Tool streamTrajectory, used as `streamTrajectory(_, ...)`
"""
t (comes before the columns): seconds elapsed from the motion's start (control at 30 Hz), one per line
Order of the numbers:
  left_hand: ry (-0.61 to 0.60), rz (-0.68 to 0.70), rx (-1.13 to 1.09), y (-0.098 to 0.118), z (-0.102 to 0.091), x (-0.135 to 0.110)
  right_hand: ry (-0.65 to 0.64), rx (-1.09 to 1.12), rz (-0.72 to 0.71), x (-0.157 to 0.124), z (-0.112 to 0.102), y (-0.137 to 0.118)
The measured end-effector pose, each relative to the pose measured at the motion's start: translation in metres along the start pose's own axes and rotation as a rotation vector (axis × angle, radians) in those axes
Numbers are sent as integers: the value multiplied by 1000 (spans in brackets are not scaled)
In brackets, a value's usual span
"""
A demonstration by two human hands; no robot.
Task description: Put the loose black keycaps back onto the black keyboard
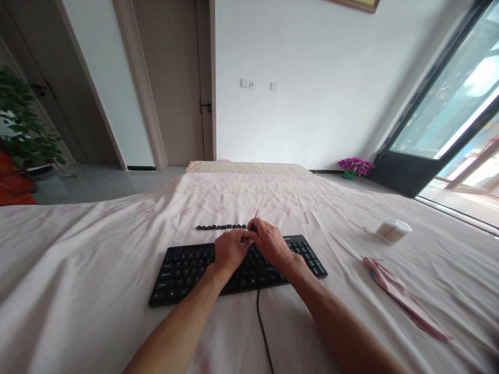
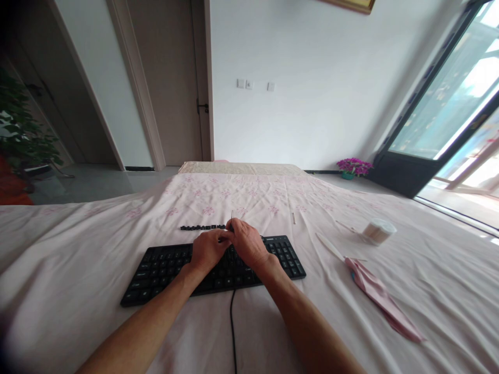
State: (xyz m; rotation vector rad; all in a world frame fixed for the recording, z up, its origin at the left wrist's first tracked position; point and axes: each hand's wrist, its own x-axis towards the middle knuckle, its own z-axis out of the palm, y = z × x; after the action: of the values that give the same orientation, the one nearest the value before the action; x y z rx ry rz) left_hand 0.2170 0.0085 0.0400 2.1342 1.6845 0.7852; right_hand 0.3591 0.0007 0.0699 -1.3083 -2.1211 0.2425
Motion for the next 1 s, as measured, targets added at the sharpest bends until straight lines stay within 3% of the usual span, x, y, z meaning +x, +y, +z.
streamTrajectory(0.2,-38,-41,-111,0,1,2,20,79,31,0,1,5)
streamTrajectory(0.5,15,22,-282,-10,11,6,199,60,178,1,-1,12)
streamTrajectory(0.7,16,-16,-305,-9,7,6,63,-33,171,2,2,26)
streamTrajectory(1.0,11,-77,-246,-7,5,6,-112,-243,162,-5,-2,18)
